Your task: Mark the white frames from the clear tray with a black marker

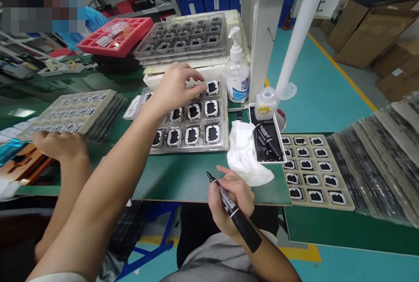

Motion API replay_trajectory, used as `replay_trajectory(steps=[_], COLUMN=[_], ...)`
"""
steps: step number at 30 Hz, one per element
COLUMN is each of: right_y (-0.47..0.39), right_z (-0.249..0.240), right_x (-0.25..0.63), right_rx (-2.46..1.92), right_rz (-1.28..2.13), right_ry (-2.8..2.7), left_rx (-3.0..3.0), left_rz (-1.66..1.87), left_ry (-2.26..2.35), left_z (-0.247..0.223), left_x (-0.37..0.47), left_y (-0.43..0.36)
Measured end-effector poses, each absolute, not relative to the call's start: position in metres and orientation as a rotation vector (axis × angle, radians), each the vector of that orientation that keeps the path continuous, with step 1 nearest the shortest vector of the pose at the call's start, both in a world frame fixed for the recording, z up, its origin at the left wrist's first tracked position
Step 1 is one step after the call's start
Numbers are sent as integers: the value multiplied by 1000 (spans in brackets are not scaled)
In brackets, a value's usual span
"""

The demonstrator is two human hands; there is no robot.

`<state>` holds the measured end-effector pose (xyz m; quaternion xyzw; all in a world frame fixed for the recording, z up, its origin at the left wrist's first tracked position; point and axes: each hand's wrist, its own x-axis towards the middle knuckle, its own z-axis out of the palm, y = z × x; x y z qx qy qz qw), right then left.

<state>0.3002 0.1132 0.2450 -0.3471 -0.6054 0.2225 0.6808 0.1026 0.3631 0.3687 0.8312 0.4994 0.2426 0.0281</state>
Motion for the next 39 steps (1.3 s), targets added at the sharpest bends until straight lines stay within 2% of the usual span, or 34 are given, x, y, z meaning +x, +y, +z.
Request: replay_trajectory(steps=[5, 9, 15, 20, 25, 29, 34, 39], right_y=[113, 113, 114, 112, 112, 114, 116, 115], right_z=[244, 243, 244, 246, 247, 245, 244, 245], right_x=[301, 301, 302, 306, 308, 309, 312, 315], right_rx=[-800, -805, -794, -769, -806, -760, -802, -834], right_rz=[493, 486, 468, 465, 511, 523, 566, 584], right_ry=[-1358, -1380, -1401, -1431, -1446, -1446, -1487, -1504], left_rx=[2576, 2644, 2590, 1972, 1279, 997, 827, 970], left_rz=[494, 466, 760, 1108, 1441, 1445, 1399, 1398], left_ry=[1388, 1363, 1341, 1220, 1058, 1024, 1059, 1234], left_z=[370, 369, 383, 390, 349, 300, 261, 256], left_x=[123, 125, 110, 79, 62, 74, 105, 126], left_y=[384, 387, 341, 255, 169, 129, 114, 113])
